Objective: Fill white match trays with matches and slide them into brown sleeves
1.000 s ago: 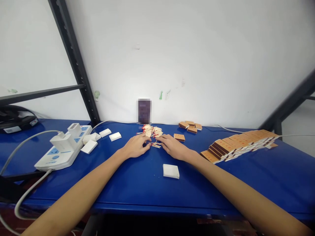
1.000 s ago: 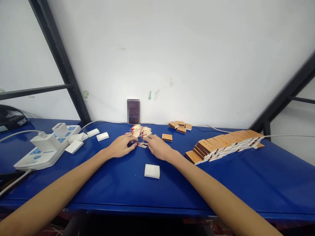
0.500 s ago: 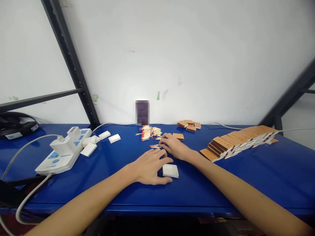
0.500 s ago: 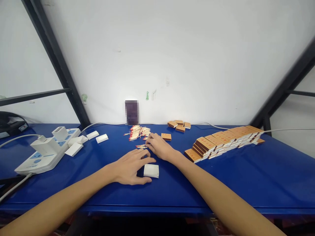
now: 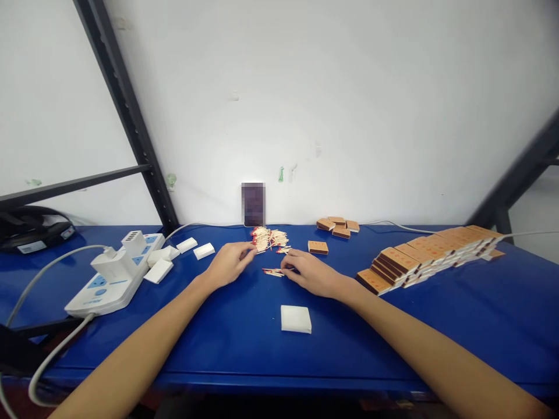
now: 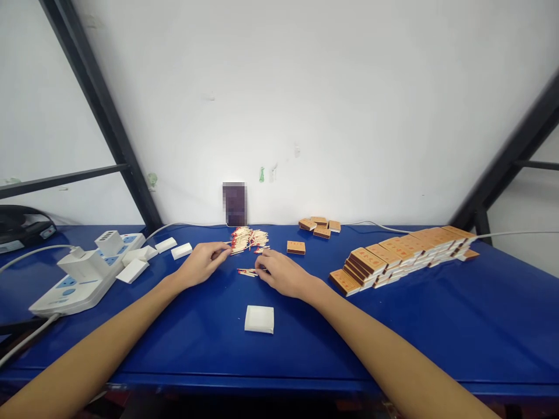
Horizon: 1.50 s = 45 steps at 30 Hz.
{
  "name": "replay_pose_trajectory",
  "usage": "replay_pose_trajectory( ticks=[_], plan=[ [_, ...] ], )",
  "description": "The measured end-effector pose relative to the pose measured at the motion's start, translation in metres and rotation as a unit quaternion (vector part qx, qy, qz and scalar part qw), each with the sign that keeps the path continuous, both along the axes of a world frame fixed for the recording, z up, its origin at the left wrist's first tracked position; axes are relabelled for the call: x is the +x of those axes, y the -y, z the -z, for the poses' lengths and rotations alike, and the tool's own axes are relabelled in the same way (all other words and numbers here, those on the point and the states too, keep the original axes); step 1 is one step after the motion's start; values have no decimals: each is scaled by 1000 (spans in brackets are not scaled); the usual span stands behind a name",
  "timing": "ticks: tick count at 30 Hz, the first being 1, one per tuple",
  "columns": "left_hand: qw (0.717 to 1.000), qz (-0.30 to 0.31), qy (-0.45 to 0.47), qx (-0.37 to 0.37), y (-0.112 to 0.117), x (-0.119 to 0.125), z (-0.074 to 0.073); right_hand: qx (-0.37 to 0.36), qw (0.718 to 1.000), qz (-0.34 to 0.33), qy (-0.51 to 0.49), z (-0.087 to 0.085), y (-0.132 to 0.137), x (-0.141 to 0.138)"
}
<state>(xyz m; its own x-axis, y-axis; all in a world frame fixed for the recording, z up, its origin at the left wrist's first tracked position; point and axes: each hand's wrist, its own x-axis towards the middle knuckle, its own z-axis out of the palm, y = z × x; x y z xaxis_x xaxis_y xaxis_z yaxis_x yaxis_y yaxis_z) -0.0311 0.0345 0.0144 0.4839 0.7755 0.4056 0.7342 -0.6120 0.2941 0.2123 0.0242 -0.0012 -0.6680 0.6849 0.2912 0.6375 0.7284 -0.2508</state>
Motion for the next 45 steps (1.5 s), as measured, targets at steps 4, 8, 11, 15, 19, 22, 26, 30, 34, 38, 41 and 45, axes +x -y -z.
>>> replay_pose_trajectory(
  ticks=[4,8,11,15,19,22,26,30,34,38,41,45],
  plan=[
    [999,2,-25,-43,-6,-4,5,-12,999,29,2,-5,-2,6],
    [996,32,-46,-64,1,7,6,-16,997,74,10,-4,-6,13],
    [995,41,-70,-64,2,11,7,-1,993,118,9,1,-12,14],
    [993,44,-91,-60,0,13,8,27,987,160,15,6,-25,6],
    [993,36,-93,-65,-1,16,9,15,986,161,31,6,-35,-1],
    [995,16,-77,-62,-2,19,11,10,987,157,25,6,-38,-2],
    [996,-11,-73,-42,-6,16,12,6,991,131,7,8,-34,3],
    [995,-53,-76,-23,-12,7,13,-20,996,81,-9,6,-20,7],
    [996,-68,-60,-24,-16,1,16,-23,996,84,-34,-6,-18,6],
    [996,-64,-58,-28,-15,2,17,25,994,102,16,-23,-44,-6],
    [996,-65,-58,-29,-14,3,16,22,992,77,99,-35,-65,-22],
    [997,-66,-45,-19,-16,-1,14,5,979,76,187,-42,-77,-37]
  ],
)
